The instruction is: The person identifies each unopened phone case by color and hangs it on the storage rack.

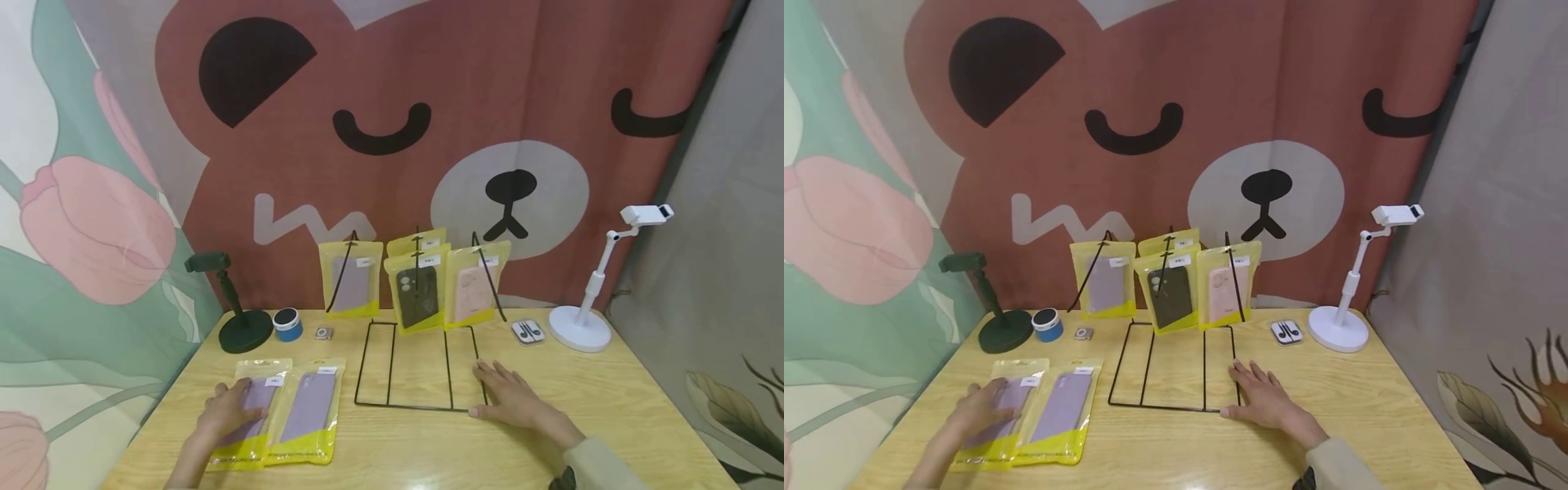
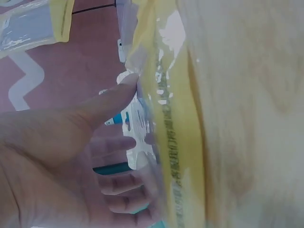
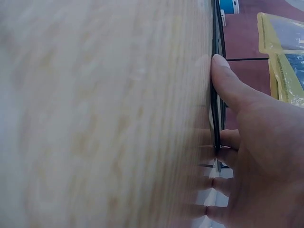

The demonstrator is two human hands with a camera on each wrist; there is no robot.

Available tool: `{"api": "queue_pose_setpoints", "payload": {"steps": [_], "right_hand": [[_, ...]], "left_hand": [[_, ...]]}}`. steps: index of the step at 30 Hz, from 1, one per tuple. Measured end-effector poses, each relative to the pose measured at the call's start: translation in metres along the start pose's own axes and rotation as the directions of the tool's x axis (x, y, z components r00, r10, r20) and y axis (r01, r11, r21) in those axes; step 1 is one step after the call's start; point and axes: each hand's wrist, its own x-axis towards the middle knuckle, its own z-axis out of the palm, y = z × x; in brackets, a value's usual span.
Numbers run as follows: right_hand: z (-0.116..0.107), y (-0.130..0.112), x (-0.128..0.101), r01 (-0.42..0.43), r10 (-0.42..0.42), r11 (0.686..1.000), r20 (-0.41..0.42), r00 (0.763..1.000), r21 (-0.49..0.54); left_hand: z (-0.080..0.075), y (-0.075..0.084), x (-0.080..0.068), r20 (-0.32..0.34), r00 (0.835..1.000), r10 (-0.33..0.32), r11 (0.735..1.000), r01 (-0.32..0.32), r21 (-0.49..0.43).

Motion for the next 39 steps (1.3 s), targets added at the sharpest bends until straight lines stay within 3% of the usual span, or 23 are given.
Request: {"api": "queue_pose_setpoints", "payload": {"steps": [8,18,23,28,31,36,39], "right_hand": [[0.001,-0.001,0.0,0.006,-0.006,1.0,-0.004,1.0,0.0],[0.003,0.0,0.001,0.004,-0.004,1.0,-0.009,1.0,-0.005],[0.003,-0.001,0.001,0.007,-0.007,1.0,0.001,1.0,0.002],[0.002,0.001,0.001,0.006,-0.006,1.0,-0.006,1.0,-0.006],[0.001,0.002,0.001,0.007,-0.007,1.0,-0.011,1.0,-0.009],[0.002,0.002,0.002,0.005,-0.005,1.0,-0.007,1.0,-0.006],[0.002,0.002,0.001,0.001,-0.001,1.0,-0.004,1.0,-0.003]], "left_hand": [[0.0,-0.008,0.002,0.036,0.999,-0.003,0.997,0.006,-0.083],[-0.006,-0.008,0.006,0.02,0.998,0.057,0.997,-0.055,-0.062],[-0.01,-0.014,0.004,-0.034,0.993,0.116,0.983,-0.12,-0.136],[-0.019,-0.021,-0.002,-0.101,0.979,0.174,0.942,-0.196,-0.273],[-0.025,-0.024,-0.007,-0.13,0.978,0.164,0.924,-0.199,-0.328],[-0.033,-0.028,-0.012,-0.187,0.973,0.138,0.921,-0.195,-0.336],[-0.04,-0.028,-0.015,-0.214,0.968,0.128,0.9,-0.204,-0.385]]}}
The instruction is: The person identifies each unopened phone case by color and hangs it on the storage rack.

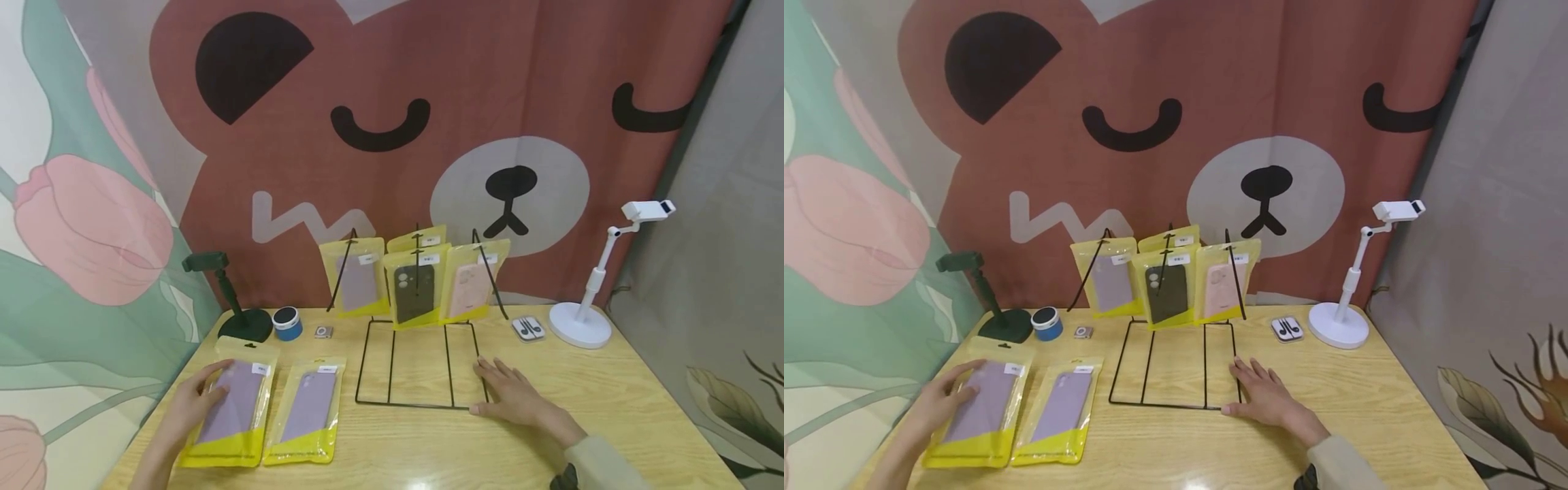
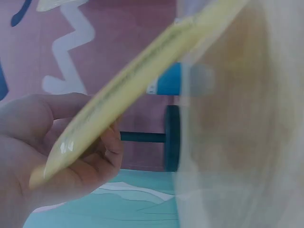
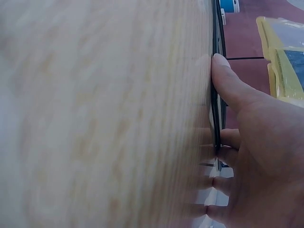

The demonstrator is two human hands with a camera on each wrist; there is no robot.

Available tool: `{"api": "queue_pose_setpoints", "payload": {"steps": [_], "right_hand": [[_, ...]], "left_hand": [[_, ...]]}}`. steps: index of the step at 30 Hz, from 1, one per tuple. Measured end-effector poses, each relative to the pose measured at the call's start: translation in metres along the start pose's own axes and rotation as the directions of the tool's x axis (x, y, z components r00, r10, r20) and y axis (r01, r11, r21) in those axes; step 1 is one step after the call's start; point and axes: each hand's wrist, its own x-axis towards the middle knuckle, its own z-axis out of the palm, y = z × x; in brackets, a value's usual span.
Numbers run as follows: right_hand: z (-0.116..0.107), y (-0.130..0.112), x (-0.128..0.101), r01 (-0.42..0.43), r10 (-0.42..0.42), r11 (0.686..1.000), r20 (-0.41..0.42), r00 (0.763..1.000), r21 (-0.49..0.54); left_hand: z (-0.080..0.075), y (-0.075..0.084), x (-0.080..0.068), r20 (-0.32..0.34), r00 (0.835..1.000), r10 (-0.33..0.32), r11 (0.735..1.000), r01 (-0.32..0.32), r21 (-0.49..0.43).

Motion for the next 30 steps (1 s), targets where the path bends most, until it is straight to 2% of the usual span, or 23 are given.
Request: {"api": "queue_pose_setpoints", "payload": {"steps": [3,6,12,16,20,26,30], "right_hand": [[0.0,0.0,0.0,0.0,0.0,1.0,-0.002,1.0,-0.005],[-0.001,-0.001,0.0,-0.001,0.001,1.0,-0.002,1.0,0.002],[-0.002,-0.003,-0.001,0.003,-0.003,1.0,0.003,1.0,0.017],[-0.002,-0.004,-0.001,0.001,-0.001,1.0,0.008,1.0,0.02],[-0.001,-0.004,-0.001,0.003,-0.003,1.0,0.003,1.0,0.019],[0.0,-0.001,-0.001,0.002,-0.002,1.0,-0.004,1.0,0.013],[0.001,0.0,-0.001,0.003,-0.003,1.0,-0.001,1.0,0.02]], "left_hand": [[-0.007,0.009,-0.003,-0.029,1.0,-0.002,0.997,0.0,-0.075],[-0.013,0.022,-0.007,-0.059,0.998,0.002,0.994,-0.009,-0.112],[-0.014,0.045,-0.018,-0.116,0.989,0.094,0.993,-0.102,-0.061],[-0.012,0.057,-0.025,-0.143,0.971,0.193,0.978,-0.203,-0.055],[-0.01,0.067,-0.032,-0.126,0.948,0.291,0.947,-0.304,-0.103],[-0.008,0.081,-0.043,-0.099,0.923,0.373,0.909,-0.385,-0.16],[-0.006,0.091,-0.048,-0.093,0.897,0.433,0.872,-0.442,-0.21]]}}
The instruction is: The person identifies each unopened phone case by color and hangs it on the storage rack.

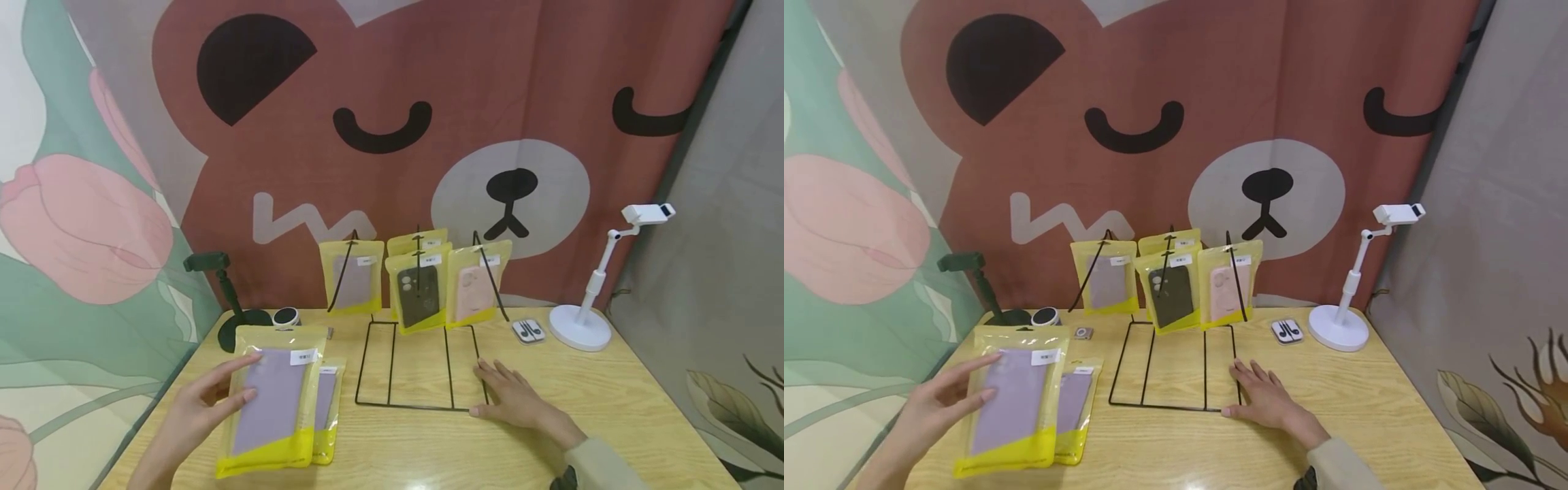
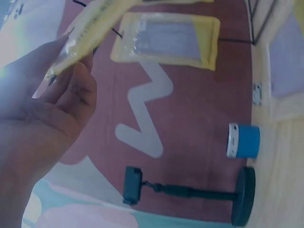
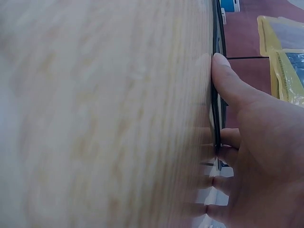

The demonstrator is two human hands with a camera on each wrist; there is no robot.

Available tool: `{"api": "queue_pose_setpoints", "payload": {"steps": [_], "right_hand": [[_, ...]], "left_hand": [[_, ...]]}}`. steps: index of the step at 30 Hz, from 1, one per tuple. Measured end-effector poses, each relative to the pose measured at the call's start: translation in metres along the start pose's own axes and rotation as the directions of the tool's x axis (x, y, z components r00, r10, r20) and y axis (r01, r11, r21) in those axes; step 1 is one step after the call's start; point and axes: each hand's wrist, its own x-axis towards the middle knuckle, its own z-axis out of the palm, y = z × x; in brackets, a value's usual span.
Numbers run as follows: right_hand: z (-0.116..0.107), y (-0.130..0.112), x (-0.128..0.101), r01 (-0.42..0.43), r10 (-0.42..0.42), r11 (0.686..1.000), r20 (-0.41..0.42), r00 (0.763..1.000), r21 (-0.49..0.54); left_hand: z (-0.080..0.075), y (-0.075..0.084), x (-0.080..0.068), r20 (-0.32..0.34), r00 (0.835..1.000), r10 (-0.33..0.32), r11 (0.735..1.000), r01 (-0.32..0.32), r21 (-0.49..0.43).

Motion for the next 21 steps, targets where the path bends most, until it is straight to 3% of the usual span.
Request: {"api": "queue_pose_setpoints", "payload": {"steps": [4,11,21], "right_hand": [[0.0,0.0,0.0,0.001,-0.001,1.0,0.001,1.0,0.005],[0.0,-0.001,-0.002,0.0,0.0,1.0,-0.002,1.0,0.002],[0.0,-0.001,-0.002,0.0,-0.001,1.0,0.005,1.0,0.004]], "left_hand": [[0.005,0.01,0.002,-0.003,0.999,0.054,0.997,-0.054,-0.06],[0.012,0.024,0.01,0.028,0.997,0.065,0.985,-0.06,-0.159],[0.021,0.017,0.026,0.084,0.994,0.072,0.973,-0.052,-0.225]]}}
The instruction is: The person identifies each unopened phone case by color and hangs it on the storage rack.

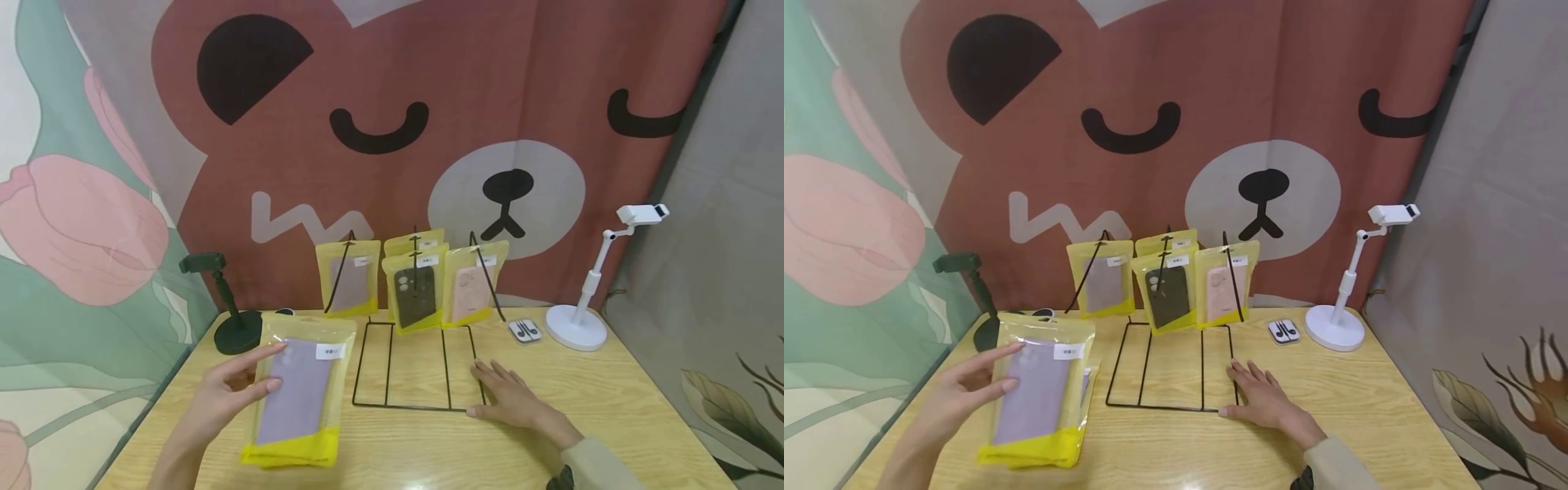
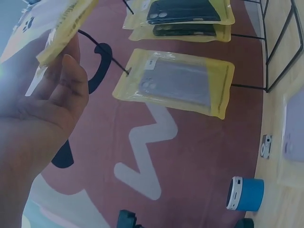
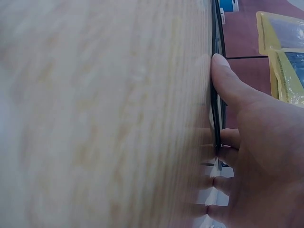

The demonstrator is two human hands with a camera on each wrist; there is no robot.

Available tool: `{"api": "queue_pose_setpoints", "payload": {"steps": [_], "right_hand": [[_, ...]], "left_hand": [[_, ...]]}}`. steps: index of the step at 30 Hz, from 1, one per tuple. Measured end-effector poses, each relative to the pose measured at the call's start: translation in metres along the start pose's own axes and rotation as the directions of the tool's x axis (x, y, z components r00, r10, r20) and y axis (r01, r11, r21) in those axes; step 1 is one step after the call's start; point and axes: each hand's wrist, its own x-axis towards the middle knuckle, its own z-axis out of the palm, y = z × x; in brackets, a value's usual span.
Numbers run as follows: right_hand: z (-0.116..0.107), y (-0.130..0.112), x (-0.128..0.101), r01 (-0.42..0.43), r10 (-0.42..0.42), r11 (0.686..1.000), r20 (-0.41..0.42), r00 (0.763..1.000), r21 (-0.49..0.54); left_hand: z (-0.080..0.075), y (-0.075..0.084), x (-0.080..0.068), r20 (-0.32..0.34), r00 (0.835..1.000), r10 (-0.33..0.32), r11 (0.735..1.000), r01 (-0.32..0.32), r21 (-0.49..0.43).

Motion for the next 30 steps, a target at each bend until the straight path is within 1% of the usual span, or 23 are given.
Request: {"api": "queue_pose_setpoints", "payload": {"steps": [4,12,16,19,22,26,30], "right_hand": [[0.0,0.0,0.0,-0.003,0.003,1.0,0.003,1.0,0.01],[0.0,-0.002,0.0,-0.005,0.005,1.0,-0.003,1.0,0.015],[-0.001,-0.002,0.0,-0.007,0.007,1.0,-0.003,1.0,0.015],[-0.001,-0.002,0.001,-0.009,0.009,1.0,-0.001,1.0,0.023],[0.0,-0.002,0.001,-0.011,0.011,1.0,0.004,1.0,0.029],[0.001,-0.001,0.001,-0.013,0.013,1.0,0.01,1.0,0.027],[0.001,0.0,0.001,-0.017,0.017,1.0,0.003,1.0,0.027]], "left_hand": [[0.003,-0.004,0.006,0.022,1.0,-0.006,1.0,0.006,-0.024],[0.007,-0.008,0.016,0.031,0.998,-0.063,0.998,0.064,-0.028],[0.008,-0.013,0.02,0.04,0.998,-0.052,0.998,0.053,-0.034],[0.008,-0.017,0.021,0.049,0.998,-0.04,0.998,0.042,-0.055],[0.008,-0.02,0.021,0.054,0.998,-0.041,0.996,0.045,-0.072],[0.008,-0.021,0.023,0.06,0.996,-0.063,0.995,0.067,-0.076],[0.008,-0.024,0.032,0.064,0.994,-0.086,0.994,0.09,-0.067]]}}
